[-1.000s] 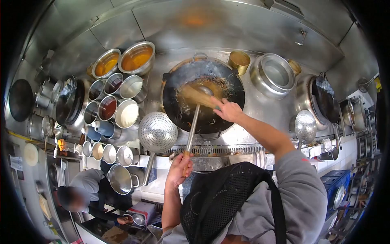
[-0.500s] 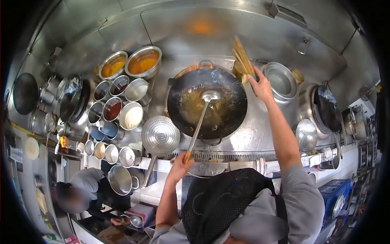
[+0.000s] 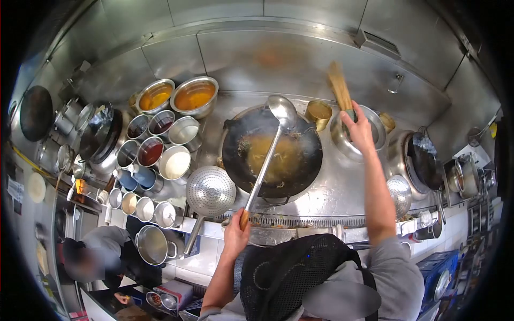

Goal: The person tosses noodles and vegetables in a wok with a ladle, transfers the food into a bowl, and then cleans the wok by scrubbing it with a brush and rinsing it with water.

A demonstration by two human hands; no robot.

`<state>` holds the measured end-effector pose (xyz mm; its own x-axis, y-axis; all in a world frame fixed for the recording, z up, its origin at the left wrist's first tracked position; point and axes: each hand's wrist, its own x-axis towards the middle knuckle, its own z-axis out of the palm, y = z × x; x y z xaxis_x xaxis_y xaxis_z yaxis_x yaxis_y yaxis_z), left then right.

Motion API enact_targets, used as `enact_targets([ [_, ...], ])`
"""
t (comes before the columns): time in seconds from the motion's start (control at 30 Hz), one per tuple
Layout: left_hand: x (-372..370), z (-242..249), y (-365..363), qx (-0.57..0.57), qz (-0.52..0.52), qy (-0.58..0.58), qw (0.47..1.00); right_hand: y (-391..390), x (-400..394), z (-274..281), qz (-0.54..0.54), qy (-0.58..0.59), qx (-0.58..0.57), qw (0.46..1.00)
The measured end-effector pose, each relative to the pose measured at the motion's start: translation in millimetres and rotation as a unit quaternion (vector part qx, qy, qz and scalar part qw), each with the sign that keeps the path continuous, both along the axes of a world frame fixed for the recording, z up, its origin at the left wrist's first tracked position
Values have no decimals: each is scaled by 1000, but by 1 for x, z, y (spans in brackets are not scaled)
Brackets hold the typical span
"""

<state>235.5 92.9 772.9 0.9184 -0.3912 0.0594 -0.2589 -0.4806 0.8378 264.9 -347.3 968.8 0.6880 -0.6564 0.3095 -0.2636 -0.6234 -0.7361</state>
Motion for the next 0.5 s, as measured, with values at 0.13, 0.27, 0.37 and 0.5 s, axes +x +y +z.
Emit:
enact_targets([
  [0.13,-7,2,-17,-21,-19,-3,1000,67,-2,-60,-8,22,105,994],
  [0.27,-7,-6,-10,-61,-21,-4,998,42,-45,-121,144,285,-129,939],
  [0.37,-7,-2,2,-29,-5,11,1000,30,-59,-83,119,289,-184,932],
  [0.5,-10,-6,13,-22,-12,18,1000,45,-47,-30,-60,100,115,986],
])
